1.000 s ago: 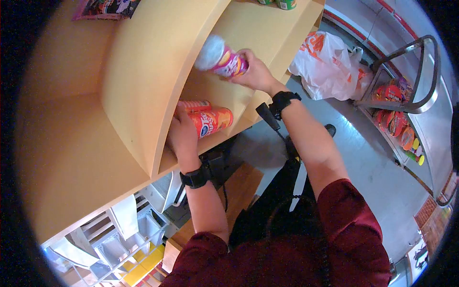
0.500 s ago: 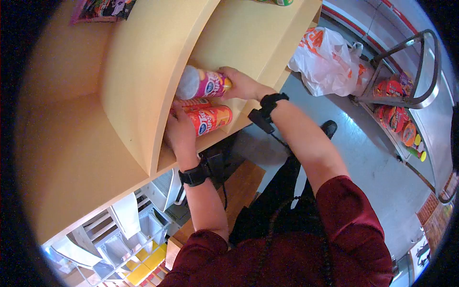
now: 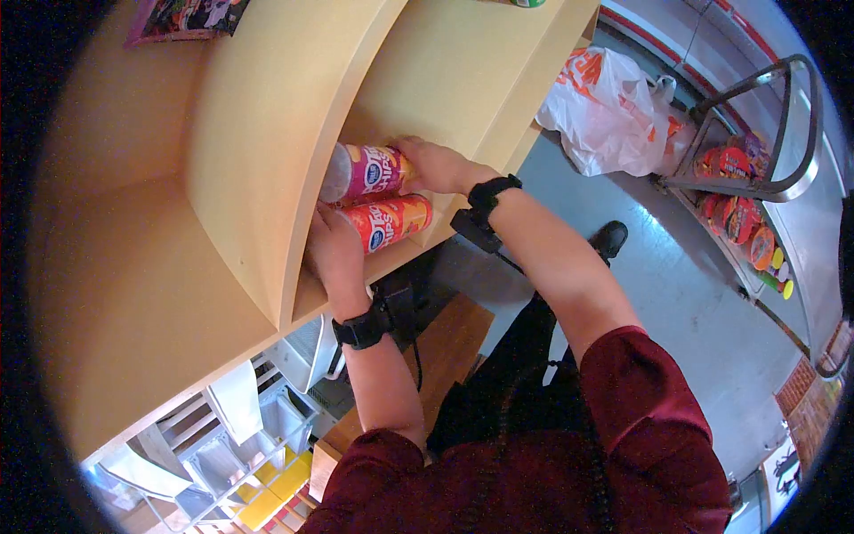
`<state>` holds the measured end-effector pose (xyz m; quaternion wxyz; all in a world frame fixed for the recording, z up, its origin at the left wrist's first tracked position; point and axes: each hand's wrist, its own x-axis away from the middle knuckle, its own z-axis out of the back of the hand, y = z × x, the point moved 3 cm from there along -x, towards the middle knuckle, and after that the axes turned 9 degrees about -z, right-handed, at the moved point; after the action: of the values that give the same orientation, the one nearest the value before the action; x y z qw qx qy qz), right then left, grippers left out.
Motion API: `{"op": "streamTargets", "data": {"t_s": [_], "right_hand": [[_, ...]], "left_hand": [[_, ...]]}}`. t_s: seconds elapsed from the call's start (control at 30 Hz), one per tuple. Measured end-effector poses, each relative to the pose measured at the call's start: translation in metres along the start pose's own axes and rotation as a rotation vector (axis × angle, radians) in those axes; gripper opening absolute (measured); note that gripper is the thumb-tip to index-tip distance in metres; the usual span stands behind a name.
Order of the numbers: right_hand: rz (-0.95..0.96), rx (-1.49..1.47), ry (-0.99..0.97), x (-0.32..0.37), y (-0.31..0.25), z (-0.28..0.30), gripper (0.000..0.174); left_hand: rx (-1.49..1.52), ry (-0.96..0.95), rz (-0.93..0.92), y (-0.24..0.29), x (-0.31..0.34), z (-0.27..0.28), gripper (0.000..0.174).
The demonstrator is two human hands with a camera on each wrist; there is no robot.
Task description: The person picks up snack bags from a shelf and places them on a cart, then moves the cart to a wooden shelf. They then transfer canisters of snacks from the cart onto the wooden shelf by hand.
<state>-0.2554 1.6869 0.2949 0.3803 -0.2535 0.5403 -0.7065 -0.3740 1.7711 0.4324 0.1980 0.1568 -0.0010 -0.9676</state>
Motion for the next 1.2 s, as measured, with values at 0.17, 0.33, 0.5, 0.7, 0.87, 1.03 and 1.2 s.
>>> {"op": "streamTargets", "data": {"t_s": [0.17,0.33,0.5,0.7,0.87,1.03,1.2], "right_hand": [[-0.006,-0.021,-0.05,0.023,0.002,0.006,0.074],[0.03,-0.007,-0.023,0.021,0.013,0.0,0.077],[0.066,-0.056,-0.028,0.019,0.012,0.002,0.08],[0.04,0.036,0.173,0.051,0.02,0.009,0.075],[-0.323,0.04,0.576,0.176,0.035,0.068,0.055],[-1.124,0.015,0.457,0.389,0.147,0.08,0.048],[-1.757,-0.006,0.443,0.628,0.181,0.097,0.042]], "left_hand": [[0.048,-0.032,0.011,0.003,0.002,0.001,0.033],[-0.395,-0.093,-0.199,-0.003,0.005,-0.005,0.04],[-0.215,-0.064,-0.096,-0.024,0.006,-0.019,0.04],[-0.89,-0.64,-0.381,-0.02,0.011,-0.011,0.036],[-0.555,-0.237,-0.347,0.008,0.014,-0.005,0.04],[-0.191,0.041,-0.561,0.123,0.059,0.015,0.048],[0.152,-0.67,-0.866,0.255,0.112,-0.02,0.048]]}}
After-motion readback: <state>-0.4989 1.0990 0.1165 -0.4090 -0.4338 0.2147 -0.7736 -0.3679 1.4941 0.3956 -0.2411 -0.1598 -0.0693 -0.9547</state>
